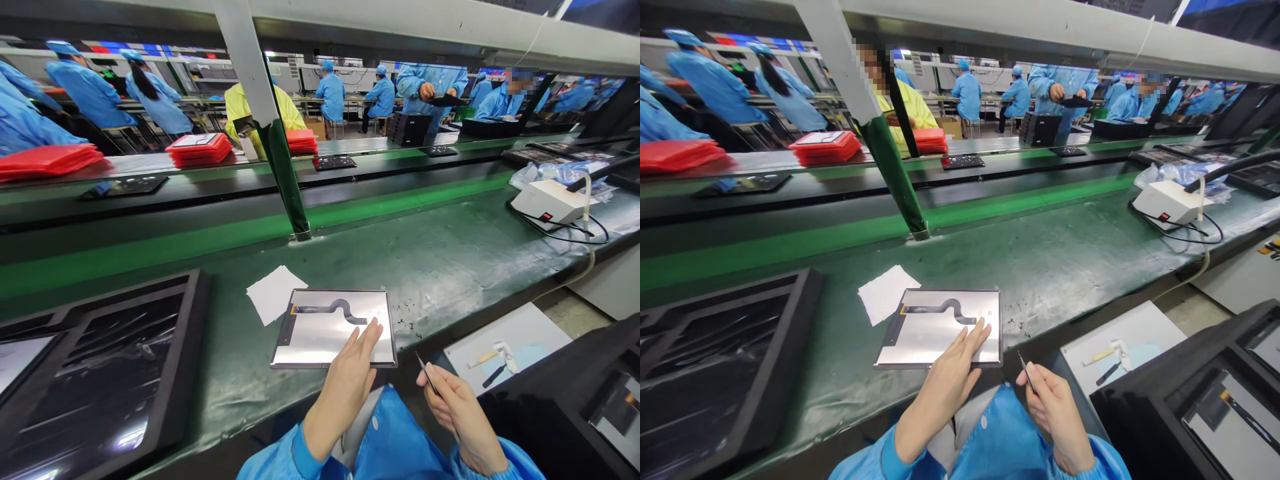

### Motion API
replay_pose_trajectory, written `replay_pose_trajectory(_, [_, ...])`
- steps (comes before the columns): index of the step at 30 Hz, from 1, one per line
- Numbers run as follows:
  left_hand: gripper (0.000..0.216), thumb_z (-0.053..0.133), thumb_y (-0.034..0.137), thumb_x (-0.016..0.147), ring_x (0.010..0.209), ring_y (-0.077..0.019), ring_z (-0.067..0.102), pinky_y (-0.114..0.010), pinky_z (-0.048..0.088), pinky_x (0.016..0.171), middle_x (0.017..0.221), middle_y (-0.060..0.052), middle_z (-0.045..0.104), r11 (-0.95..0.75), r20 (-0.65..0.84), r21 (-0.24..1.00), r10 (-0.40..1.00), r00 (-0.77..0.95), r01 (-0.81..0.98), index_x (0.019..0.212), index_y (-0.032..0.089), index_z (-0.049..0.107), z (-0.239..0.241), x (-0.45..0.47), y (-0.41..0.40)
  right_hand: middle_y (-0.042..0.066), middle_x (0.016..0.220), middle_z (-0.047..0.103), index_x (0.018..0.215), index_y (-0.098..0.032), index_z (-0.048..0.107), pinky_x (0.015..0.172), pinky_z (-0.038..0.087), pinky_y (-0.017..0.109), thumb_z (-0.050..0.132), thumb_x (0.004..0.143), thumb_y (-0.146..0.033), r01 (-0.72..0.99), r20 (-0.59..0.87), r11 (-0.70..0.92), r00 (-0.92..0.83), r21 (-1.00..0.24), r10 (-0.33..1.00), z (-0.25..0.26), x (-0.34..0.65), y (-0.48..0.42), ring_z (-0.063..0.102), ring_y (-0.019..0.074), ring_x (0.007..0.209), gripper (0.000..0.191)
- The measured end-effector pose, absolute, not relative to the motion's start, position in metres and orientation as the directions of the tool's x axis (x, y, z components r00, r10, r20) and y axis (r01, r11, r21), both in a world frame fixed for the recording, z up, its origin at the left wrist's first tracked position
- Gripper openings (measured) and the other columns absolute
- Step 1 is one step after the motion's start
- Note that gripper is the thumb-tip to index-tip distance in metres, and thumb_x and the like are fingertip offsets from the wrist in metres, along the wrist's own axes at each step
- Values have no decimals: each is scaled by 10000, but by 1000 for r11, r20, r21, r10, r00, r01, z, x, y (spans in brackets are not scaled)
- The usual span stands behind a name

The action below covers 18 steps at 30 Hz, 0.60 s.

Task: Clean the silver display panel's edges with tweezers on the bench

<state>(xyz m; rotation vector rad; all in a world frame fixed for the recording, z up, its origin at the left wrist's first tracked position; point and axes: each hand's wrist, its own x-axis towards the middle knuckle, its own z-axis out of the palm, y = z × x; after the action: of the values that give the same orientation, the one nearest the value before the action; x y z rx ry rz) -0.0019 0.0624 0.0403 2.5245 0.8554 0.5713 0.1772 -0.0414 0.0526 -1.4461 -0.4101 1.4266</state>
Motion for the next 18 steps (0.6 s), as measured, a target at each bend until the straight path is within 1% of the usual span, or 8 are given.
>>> replay_pose_trajectory(5, [988, 446, -72, 759, 1368, -264, 465, -512, 387, 1147, 1527, -125, 433, -742, 256, 482, 628, 735, 466, 1554, 212, -66, 40, -2, 63, -134, 445, 248, 719, -163, 619, 370, 108, 159, 711, 620, -787, -384, -527, -415, 259, -825, 809, 54, 182, -44, 135, 15, 392, 639])
replay_pose_trajectory(8, [948, 445, -62, 765, 1359, -258, 480, -502, 378, 1154, 1530, -131, 428, -746, 273, 480, 626, 730, 461, 1553, 202, -10, 38, -1, 63, -130, 459, 259, 738, -162, 627, 380, 120, 155, 706, 647, -773, -378, -520, -408, 270, -831, 810, 55, 185, -44, 139, 16, 405, 623])
replay_pose_trajectory(13, [834, 429, -52, 780, 1374, -251, 464, -515, 353, 1168, 1521, -134, 444, -760, 292, 464, 616, 732, 454, 1526, 189, 144, 36, -2, 62, -126, 460, 265, 742, -163, 630, 381, 121, 159, 702, 661, -765, -372, -519, -404, 295, -836, 802, 59, 190, -46, 140, 22, 412, 611])
replay_pose_trajectory(15, [815, 425, -46, 783, 1376, -251, 461, -520, 354, 1167, 1512, -131, 457, -765, 298, 464, 609, 735, 446, 1518, 190, 165, 35, -3, 63, -126, 463, 263, 737, -162, 629, 386, 115, 157, 706, 656, -765, -373, -515, -395, 313, -840, 798, 61, 190, -47, 136, 21, 417, 614])
replay_pose_trajectory(18, [821, 422, -42, 784, 1377, -254, 460, -528, 360, 1161, 1509, -130, 461, -768, 307, 463, 607, 733, 442, 1522, 199, 154, 34, -3, 63, -124, 478, 255, 736, -157, 632, 399, 116, 154, 716, 664, -748, -370, -498, -372, 348, -851, 794, 66, 191, -48, 135, 22, 431, 601])
